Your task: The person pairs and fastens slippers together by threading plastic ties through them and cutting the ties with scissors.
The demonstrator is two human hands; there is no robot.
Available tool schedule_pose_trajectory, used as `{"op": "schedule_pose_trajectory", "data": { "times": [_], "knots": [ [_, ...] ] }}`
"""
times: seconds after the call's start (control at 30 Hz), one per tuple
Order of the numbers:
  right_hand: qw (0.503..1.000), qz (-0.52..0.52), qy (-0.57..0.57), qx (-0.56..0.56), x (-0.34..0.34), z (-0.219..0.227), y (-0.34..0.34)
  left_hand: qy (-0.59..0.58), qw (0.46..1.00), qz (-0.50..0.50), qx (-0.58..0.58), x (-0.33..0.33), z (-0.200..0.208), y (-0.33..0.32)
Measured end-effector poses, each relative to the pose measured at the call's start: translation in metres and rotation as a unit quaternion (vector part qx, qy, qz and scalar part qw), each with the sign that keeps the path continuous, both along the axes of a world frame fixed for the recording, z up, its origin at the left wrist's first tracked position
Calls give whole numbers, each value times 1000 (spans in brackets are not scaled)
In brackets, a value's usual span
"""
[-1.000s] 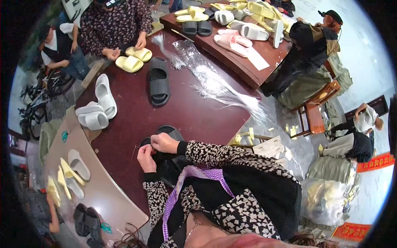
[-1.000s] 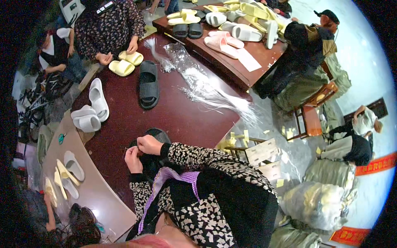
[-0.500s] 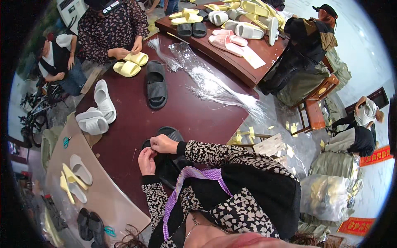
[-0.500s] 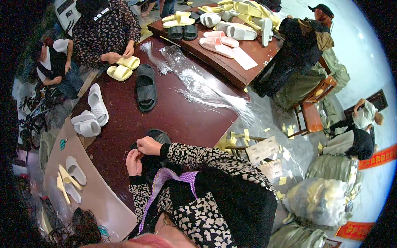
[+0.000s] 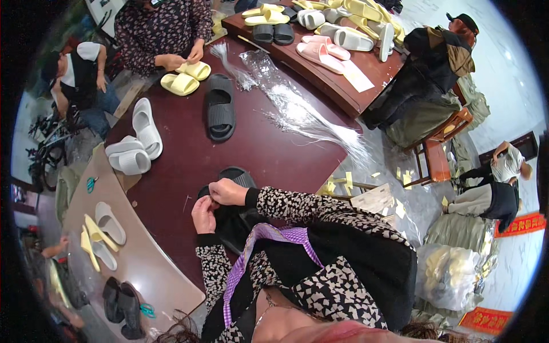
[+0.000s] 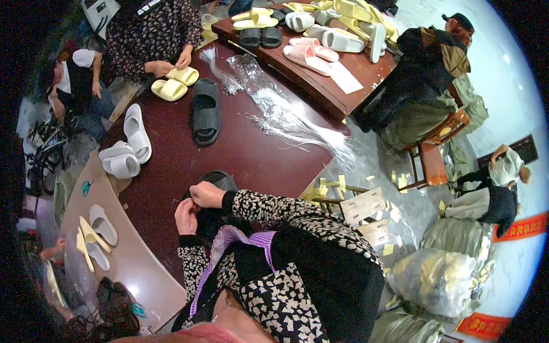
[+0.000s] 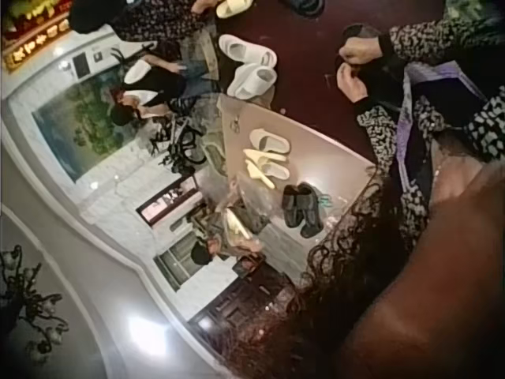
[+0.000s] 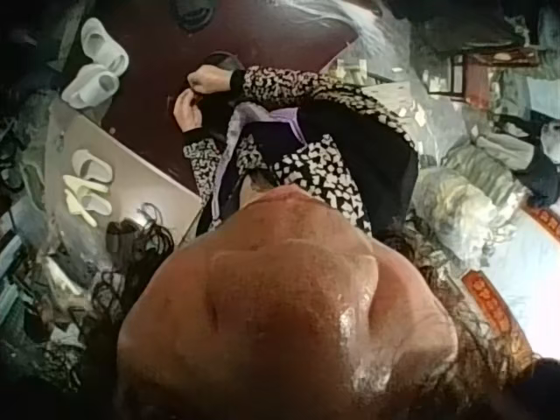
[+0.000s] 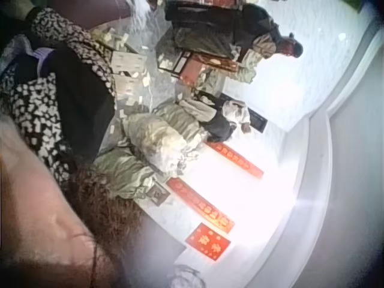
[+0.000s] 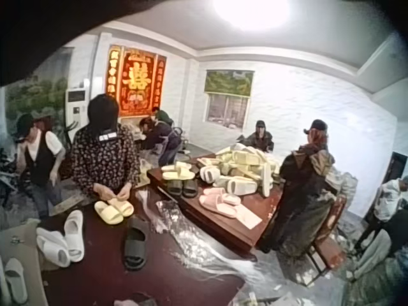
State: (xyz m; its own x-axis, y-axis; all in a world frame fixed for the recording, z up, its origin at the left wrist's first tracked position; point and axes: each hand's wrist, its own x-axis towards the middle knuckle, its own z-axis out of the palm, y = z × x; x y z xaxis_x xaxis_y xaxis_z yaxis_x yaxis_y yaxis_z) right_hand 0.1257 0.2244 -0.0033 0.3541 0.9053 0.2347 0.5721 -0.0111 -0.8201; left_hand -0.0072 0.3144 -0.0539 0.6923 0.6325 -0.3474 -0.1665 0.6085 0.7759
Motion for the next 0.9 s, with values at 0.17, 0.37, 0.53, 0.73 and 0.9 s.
{"op": "schedule_pose_trajectory", "data": {
  "times": [0.17,0.37,0.53,0.73,0.9],
  "knots": [
    [1000,12,-5,-3,0,-2,-4,4,1000,-3,-23,0,8,-7],
    [999,-11,-44,11,3,-9,-2,19,1000,-1,11,8,10,-13],
    [979,16,-197,40,19,-15,8,59,965,-35,254,6,2,4],
    [984,-47,102,-140,32,-8,-37,155,957,202,140,-28,1,8],
    [996,-28,33,-77,9,-26,-72,263,841,410,235,-134,-53,24]
  ]
}}
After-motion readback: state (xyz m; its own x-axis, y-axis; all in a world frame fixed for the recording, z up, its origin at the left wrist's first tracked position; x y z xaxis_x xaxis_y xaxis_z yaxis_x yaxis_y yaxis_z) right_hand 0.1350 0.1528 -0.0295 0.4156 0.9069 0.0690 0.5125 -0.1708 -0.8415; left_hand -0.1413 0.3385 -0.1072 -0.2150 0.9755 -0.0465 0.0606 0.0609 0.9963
